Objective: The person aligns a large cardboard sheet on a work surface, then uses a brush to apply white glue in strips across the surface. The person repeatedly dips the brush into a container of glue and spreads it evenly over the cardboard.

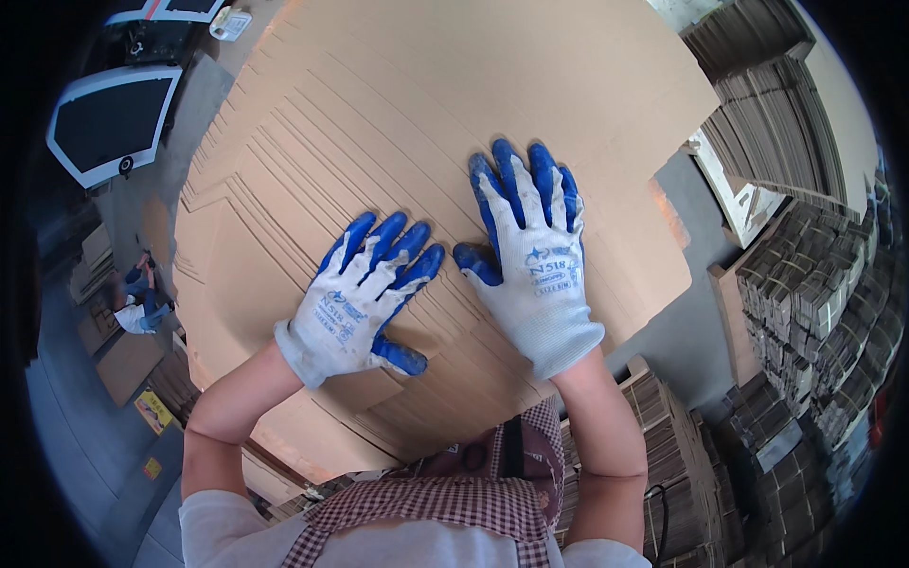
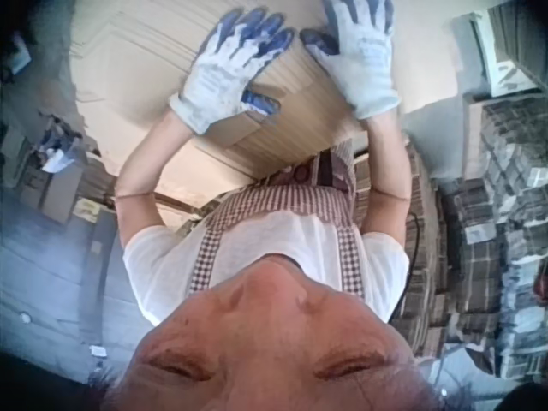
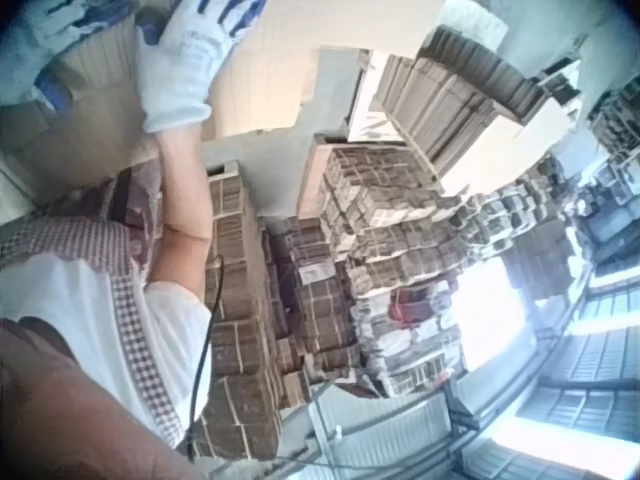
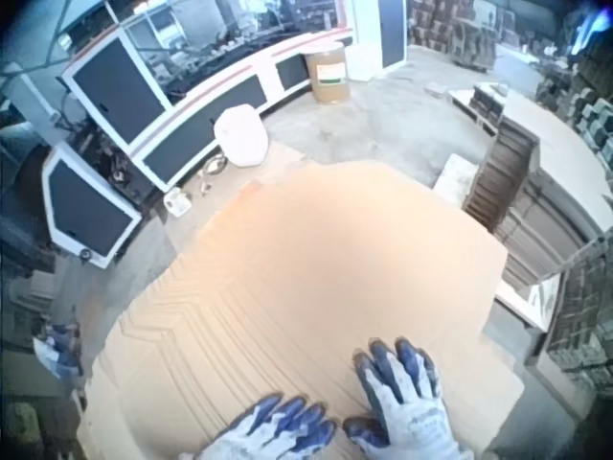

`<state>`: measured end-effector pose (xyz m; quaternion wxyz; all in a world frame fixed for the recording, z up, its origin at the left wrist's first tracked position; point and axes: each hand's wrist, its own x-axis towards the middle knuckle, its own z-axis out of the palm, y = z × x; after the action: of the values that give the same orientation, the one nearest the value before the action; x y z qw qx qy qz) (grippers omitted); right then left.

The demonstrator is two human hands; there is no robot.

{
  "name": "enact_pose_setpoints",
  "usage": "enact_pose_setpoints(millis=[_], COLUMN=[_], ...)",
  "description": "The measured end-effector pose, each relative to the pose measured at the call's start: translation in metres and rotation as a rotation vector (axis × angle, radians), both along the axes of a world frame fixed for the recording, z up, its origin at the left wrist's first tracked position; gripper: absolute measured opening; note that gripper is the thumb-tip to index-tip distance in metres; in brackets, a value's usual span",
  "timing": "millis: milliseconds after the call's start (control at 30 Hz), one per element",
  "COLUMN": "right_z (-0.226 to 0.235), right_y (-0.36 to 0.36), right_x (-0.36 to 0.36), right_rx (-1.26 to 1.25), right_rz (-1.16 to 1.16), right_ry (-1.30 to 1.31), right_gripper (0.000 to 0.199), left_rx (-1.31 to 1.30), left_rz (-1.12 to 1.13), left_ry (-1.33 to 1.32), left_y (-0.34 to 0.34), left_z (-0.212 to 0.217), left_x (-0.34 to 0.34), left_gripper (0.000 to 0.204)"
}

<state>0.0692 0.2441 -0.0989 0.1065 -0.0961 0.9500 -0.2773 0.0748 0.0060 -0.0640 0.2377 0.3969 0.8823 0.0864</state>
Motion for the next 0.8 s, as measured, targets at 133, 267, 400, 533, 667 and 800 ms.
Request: enact_pose_setpoints(millis=[133,267,400,533,667,800], right_z=[0.005,0.003,0.005,0.004,0.003,0.003], right_y=[0.002,-0.006,-0.007,-0.007,-0.006,-0.005], right_x=[0.0,0.002,0.001,0.001,0.001,0.002], right_rx=[-0.023,0.054,0.058,0.065,0.056,0.049], right_rz=[0.026,0.012,0.008,0.007,0.015,0.013], right_ry=[-0.034,-0.026,-0.018,-0.024,-0.017,-0.034], right_gripper=[0.098,0.101,0.102,0.102,0.102,0.101], left_rx=[0.003,0.002,-0.023,-0.035,-0.022,-0.025], left_rz=[0.012,0.01,-0.005,-0.013,-0.028,-0.053], left_ry=[-0.008,-0.011,-0.027,-0.057,-0.013,0.03], left_y=[0.0,0.001,0.002,-0.002,-0.01,-0.015], left_z=[-0.001,0.001,0.009,0.012,0.002,-0.002], left_x=[-0.001,0.0,-0.002,0.0,0.006,0.013], left_gripper=[0.114,0.114,0.114,0.113,0.11,0.11])
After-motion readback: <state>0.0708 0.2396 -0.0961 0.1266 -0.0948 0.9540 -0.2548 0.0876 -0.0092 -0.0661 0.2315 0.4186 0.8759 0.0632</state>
